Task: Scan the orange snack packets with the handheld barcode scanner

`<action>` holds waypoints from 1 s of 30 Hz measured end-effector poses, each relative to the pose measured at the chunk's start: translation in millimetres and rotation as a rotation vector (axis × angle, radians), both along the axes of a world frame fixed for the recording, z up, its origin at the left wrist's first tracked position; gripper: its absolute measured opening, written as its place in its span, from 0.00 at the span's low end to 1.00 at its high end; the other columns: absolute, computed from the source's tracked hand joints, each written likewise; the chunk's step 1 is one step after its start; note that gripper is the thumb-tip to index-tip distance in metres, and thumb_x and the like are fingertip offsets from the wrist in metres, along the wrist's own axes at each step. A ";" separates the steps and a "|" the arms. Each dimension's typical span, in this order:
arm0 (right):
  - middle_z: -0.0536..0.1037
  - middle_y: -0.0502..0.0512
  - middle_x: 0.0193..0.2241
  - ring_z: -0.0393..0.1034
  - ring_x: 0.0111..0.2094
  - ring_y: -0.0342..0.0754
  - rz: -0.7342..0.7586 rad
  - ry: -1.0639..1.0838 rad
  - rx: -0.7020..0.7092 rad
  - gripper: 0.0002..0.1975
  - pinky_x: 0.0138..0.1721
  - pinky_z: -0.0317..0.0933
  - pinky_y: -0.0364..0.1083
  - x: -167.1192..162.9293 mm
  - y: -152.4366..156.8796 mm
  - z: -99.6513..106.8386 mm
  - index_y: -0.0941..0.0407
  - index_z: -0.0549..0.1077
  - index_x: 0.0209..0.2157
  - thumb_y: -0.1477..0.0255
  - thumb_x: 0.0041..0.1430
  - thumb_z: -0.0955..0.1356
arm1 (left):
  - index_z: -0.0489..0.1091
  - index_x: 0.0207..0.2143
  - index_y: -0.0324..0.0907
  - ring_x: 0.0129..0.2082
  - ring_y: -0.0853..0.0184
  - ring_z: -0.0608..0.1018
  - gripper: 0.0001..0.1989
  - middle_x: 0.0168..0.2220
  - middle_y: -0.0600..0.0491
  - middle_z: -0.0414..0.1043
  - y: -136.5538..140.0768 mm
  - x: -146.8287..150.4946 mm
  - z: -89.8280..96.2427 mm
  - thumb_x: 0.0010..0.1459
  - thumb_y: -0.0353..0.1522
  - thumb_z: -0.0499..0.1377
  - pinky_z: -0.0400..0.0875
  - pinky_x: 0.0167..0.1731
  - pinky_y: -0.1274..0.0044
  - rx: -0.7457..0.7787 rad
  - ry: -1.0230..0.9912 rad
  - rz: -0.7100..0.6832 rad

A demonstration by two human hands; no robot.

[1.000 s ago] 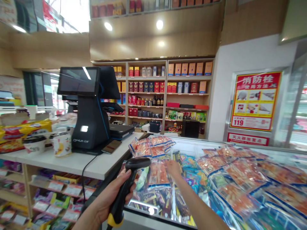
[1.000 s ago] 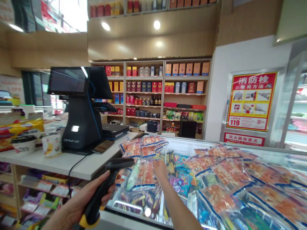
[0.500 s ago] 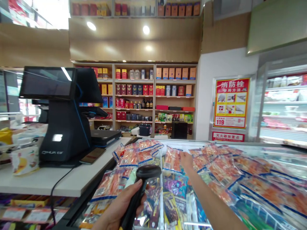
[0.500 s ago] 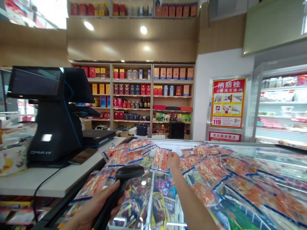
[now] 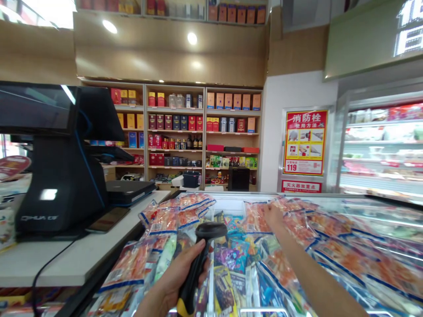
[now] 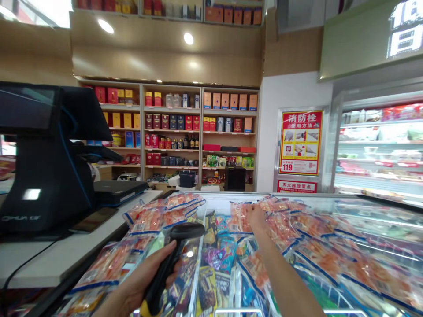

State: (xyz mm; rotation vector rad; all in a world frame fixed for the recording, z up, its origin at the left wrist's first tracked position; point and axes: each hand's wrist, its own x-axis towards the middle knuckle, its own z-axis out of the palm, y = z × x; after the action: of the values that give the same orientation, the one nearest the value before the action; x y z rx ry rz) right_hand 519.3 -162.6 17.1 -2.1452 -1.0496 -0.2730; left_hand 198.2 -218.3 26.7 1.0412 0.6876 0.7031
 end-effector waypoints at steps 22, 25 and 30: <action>0.55 0.52 0.52 0.39 0.54 0.55 0.194 -0.601 -0.296 0.16 0.49 0.29 0.59 -11.8 -27.1 -63.6 0.50 0.67 0.40 0.64 0.49 0.59 | 0.63 0.29 0.38 0.12 0.77 0.63 0.18 0.17 0.57 0.63 6.7 -9.1 -4.4 0.43 0.45 0.53 0.55 0.12 0.84 -0.034 0.052 0.070; 0.56 0.53 0.51 0.40 0.54 0.55 0.132 -0.604 -0.303 0.14 0.49 0.30 0.58 2.4 -30.8 -64.9 0.49 0.69 0.38 0.64 0.49 0.59 | 0.63 0.25 0.38 0.11 0.77 0.62 0.17 0.17 0.56 0.63 7.3 -18.0 -3.8 0.43 0.44 0.53 0.55 0.12 0.84 -0.022 0.050 0.099; 0.57 0.55 0.51 0.39 0.54 0.56 0.124 -0.590 -0.157 0.16 0.48 0.30 0.61 -32.8 -21.7 -57.0 0.51 0.68 0.39 0.64 0.51 0.57 | 0.63 0.26 0.38 0.10 0.78 0.61 0.18 0.15 0.58 0.60 1.3 -42.3 3.6 0.44 0.45 0.52 0.53 0.11 0.84 -0.011 0.019 0.200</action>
State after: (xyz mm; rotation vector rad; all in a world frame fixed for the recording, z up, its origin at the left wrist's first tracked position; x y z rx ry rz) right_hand 486.6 -184.3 -39.9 -2.1760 -1.5684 -0.8229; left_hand 155.9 -217.0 30.3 0.9786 0.8189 0.8621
